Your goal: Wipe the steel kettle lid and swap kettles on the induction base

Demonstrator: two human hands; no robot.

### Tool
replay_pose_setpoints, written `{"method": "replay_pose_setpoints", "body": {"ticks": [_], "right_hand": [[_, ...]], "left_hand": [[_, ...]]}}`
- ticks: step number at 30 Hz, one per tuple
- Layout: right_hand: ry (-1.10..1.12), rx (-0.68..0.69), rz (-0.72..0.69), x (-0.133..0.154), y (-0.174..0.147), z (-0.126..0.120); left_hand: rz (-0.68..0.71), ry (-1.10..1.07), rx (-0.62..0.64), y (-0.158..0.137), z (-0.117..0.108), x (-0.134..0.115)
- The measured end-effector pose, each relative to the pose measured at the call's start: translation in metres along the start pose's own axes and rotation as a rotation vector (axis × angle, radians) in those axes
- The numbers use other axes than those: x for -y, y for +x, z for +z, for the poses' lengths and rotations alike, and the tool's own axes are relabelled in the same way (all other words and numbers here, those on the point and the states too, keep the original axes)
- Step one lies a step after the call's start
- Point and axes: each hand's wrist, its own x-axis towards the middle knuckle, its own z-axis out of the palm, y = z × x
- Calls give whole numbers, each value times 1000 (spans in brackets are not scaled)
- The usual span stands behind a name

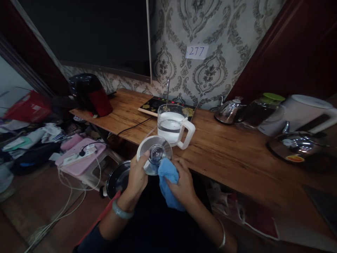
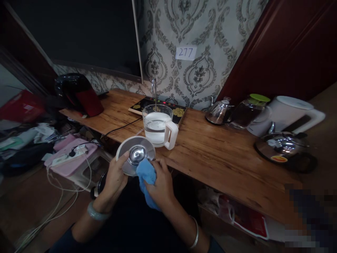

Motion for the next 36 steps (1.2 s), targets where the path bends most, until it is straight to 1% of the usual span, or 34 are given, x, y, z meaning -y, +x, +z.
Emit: {"method": "replay_pose_setpoints", "body": {"ticks": [3, 5, 6, 7, 10, 11, 12, 13, 16, 18, 20, 22, 23, 24, 25, 28, 30, 31, 33, 36], "right_hand": [[58, 180, -51, 7, -3, -2], [121, 241, -85, 8, 0, -8], [147, 222, -88, 7, 2, -12], [165, 165, -77, 5, 5, -17], [168, -82, 4, -1, 15, -27], [152, -139, 20, -3, 19, -28], [129, -166, 19, -4, 21, -28], [98, -161, 6, -4, 23, -26], [1, -67, -32, -1, 21, -14], [-17, 21, -33, 4, 14, -5], [26, 151, -51, 8, 6, 1], [90, 291, -83, 12, 0, 0], [114, 323, -95, 13, -1, -2], [122, 314, -104, 12, 0, -6], [113, 268, -108, 11, 2, -11], [6, 41, -125, 6, 15, -25], [-103, -42, -134, 3, 23, -30], [-157, -48, -134, 3, 26, -30], [-248, -19, -131, 4, 26, -25], [-265, 106, -142, 9, 14, -11]], "left_hand": [[42, -26, -36, 3, 0, 3], [53, -49, -46, 4, -1, 2], [58, -63, -47, 5, -1, 2], [61, -73, -47, 5, -1, 1], [60, -77, -40, 1, 2, -1], [60, -71, -37, -1, 3, -1], [61, -63, -33, -3, 5, 0], [64, -54, -25, -5, 6, 2], [81, -25, 20, -10, 9, 4], [110, 0, 41, -11, 8, 4], [122, 41, 30, -10, 5, 0], [105, 69, -9, -8, 2, -3], [97, 64, -26, -6, 0, -5], [91, 47, -34, -4, -1, -6], [91, 25, -35, -3, -1, -6], [69, -14, -19, -2, -1, -6], [34, -12, 5, -4, 1, -5], [25, -11, 19, -5, 2, -5], [26, -12, 44, -8, 3, -4], [67, -3, 14, -9, 2, -6]]}}
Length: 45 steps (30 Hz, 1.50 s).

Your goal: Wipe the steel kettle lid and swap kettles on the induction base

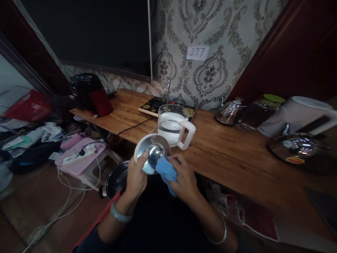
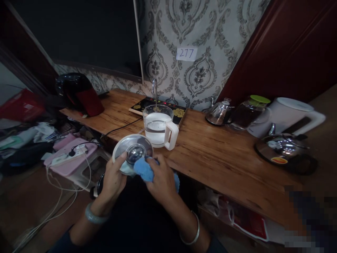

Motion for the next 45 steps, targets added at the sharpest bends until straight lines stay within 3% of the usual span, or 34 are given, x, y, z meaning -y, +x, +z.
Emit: {"method": "replay_pose_setpoints", "body": {"ticks": [5, 7, 9, 11, 13, 20, 23, 26, 29, 32, 35, 39, 45], "right_hand": [[181, 272, -101, 13, -17, 11], [224, 214, -125, 10, -18, 6], [192, 55, -144, 2, -14, -3], [90, -84, -145, -5, -8, -11], [-36, -132, -128, -10, -2, -15], [-239, -38, -153, 8, -6, 2], [-171, 38, -185, 18, -13, 11], [85, 114, -196, 16, -14, 14], [405, 11, -18, 4, -11, 11], [699, -172, 388, -7, -6, 4], [986, -164, 644, -8, 2, -1], [1102, -207, 693, -6, 12, -7], [909, -208, 571, -24, 17, -29]], "left_hand": [[-49, 102, -54, 2, -3, -5], [-30, 65, -39, 4, -3, -4], [8, 5, -25, 7, -3, -2], [18, -38, -21, 8, -2, 0], [-2, -48, -17, 8, -1, 1], [28, -14, -29, 1, 0, -2], [33, 46, -50, 0, -1, -5], [12, 38, -60, 3, -2, -4], [23, -63, -61, 10, -4, 0], [26, -139, -54, 12, -4, 7], [-5, -161, -11, 6, 0, 14], [-45, -124, 119, -7, 3, 16], [-231, -19, 397, 3, -10, -10]]}}
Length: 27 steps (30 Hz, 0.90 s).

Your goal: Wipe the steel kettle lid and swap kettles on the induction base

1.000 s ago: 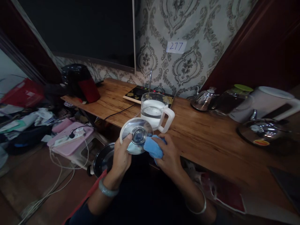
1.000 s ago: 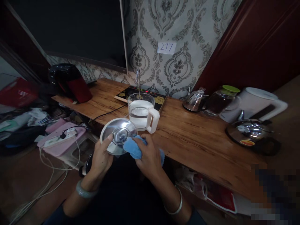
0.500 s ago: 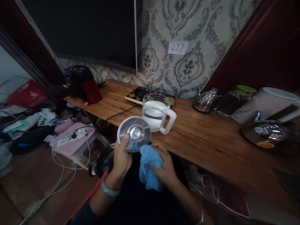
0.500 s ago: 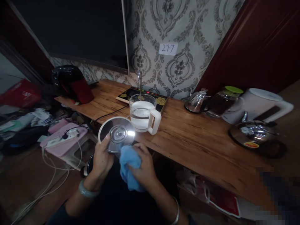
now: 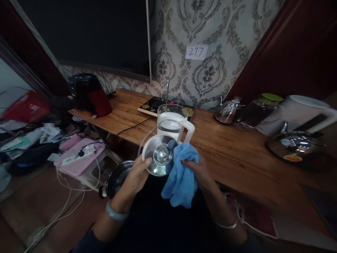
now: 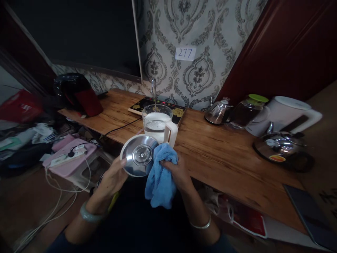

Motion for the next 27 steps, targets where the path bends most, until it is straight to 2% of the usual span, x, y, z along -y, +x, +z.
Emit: {"method": "replay_pose_setpoints", "body": {"ticks": [3, 5, 8, 11, 14, 17, 20, 24, 25, 27], "right_hand": [[-138, 78, -98, 6, 3, -8], [-247, 122, -163, 7, 5, -8], [-440, 35, -372, 1, 4, -5], [-638, -65, -566, -14, -1, 0], [-751, -68, -602, -29, -13, 6], [-751, -51, -599, -38, -29, 16], [-712, 54, -567, -40, -43, 27], [-648, 300, -558, -35, -51, 30], [-622, 329, -574, -33, -50, 28], [-585, 267, -623, -28, -42, 21]], "left_hand": [[-127, 56, 39, 7, -4, -7], [-154, 83, -11, 10, -3, -5], [-97, 82, -149, 11, 3, 5], [-8, 56, -233, 9, 9, 14], [50, 23, -293, 9, 13, 20], [113, -15, -367, 11, 14, 24], [197, -14, -428, 12, 16, 24], [204, 10, -436, 12, 16, 20], [201, 0, -433, 12, 15, 20], [210, -33, -440, 13, 14, 21]]}}
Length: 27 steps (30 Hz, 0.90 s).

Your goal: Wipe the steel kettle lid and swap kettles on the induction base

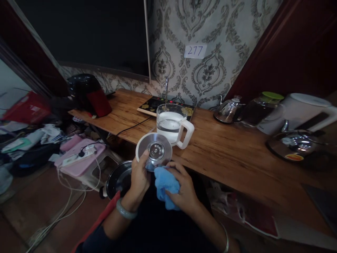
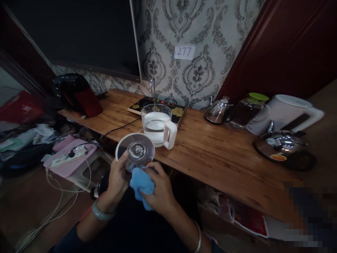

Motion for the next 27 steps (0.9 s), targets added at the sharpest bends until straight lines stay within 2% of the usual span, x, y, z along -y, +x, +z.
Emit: {"method": "replay_pose_setpoints", "body": {"ticks": [3, 5, 8, 12, 15, 19, 23, 27], "right_hand": [[-98, -219, 31, -11, 12, -12], [-161, -262, 59, -16, 18, -13], [-197, -197, 78, -14, 18, -3], [-118, -47, 56, -3, 5, 14], [-112, 34, 12, -1, 3, 12], [-269, 7, -10, -11, 16, -7], [-367, -99, 7, -25, 29, -25], [-469, -120, -34, -22, 23, -20]], "left_hand": [[9, -18, 2, -2, 1, 3], [12, -3, 20, -5, 3, 5], [44, 4, 31, -9, 4, 5], [55, 11, -28, -7, 1, 3], [38, 8, -32, -3, -3, 2], [5, -27, 14, 0, -5, 2], [-11, -30, 14, 1, -7, 2], [4, -15, 14, 1, -6, 1]]}}
